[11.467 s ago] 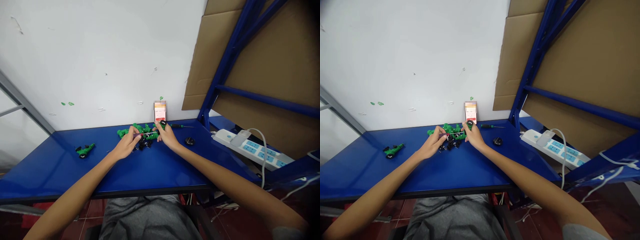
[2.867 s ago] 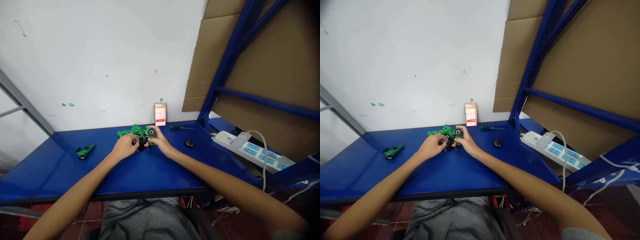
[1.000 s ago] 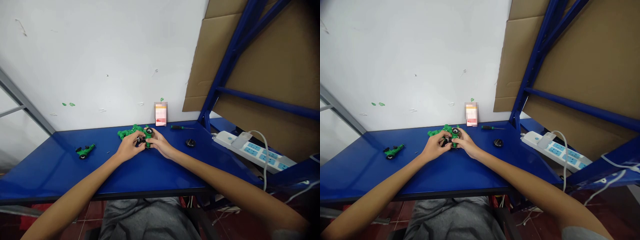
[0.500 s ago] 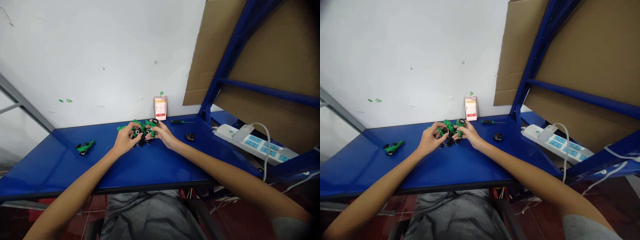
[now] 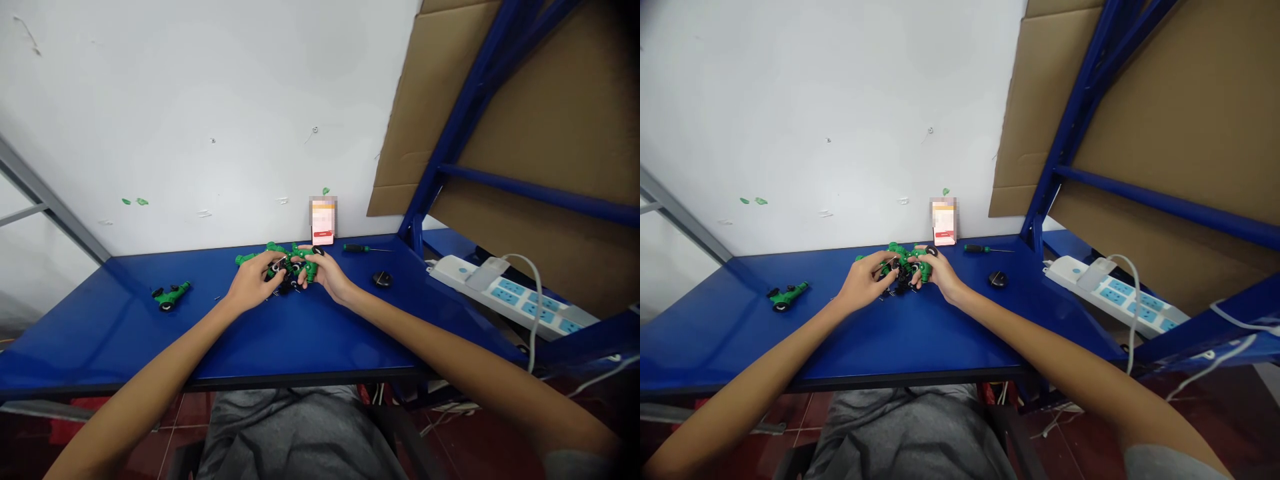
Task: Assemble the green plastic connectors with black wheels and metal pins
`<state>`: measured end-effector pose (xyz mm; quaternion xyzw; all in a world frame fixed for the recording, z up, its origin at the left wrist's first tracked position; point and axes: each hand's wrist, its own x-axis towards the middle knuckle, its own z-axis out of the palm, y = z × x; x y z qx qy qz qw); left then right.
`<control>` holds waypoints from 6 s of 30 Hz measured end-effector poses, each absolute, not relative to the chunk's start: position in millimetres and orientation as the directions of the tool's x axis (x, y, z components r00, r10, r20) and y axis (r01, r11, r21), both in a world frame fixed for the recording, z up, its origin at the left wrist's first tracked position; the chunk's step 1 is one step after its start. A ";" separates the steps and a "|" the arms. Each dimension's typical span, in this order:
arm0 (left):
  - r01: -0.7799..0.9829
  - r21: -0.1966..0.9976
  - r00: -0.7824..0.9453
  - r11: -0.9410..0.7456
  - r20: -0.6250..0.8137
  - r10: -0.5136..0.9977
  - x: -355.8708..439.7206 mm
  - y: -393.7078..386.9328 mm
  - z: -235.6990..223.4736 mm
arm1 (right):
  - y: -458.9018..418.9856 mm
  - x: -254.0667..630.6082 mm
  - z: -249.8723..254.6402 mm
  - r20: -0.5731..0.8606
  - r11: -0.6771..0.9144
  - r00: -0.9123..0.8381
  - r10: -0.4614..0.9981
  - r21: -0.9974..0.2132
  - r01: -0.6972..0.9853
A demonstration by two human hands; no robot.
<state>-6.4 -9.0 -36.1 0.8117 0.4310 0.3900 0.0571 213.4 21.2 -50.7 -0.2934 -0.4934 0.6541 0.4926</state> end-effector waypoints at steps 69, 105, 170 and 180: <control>0.586 0.509 0.395 -0.631 0.500 0.770 -2.9 -8.4 -42.0 | 16.6 210.6 -57.5 0.229 0.219 -0.418 0.879 -0.973 -0.072; 0.678 0.450 0.425 -0.582 0.406 0.809 -19.1 7.4 -37.7 | 33.6 214.1 -70.3 0.271 0.275 -0.340 0.901 -0.961 -0.035; 0.442 0.730 0.347 -0.521 0.397 0.850 -6.4 0.0 -43.4 | 31.9 218.3 -53.1 0.091 0.000 -0.200 0.976 -0.911 -0.413; 0.357 0.791 0.266 -0.498 0.425 0.865 4.2 -8.4 -42.1 | 27.0 213.6 -57.0 0.248 0.094 -0.332 0.910 -0.904 -0.418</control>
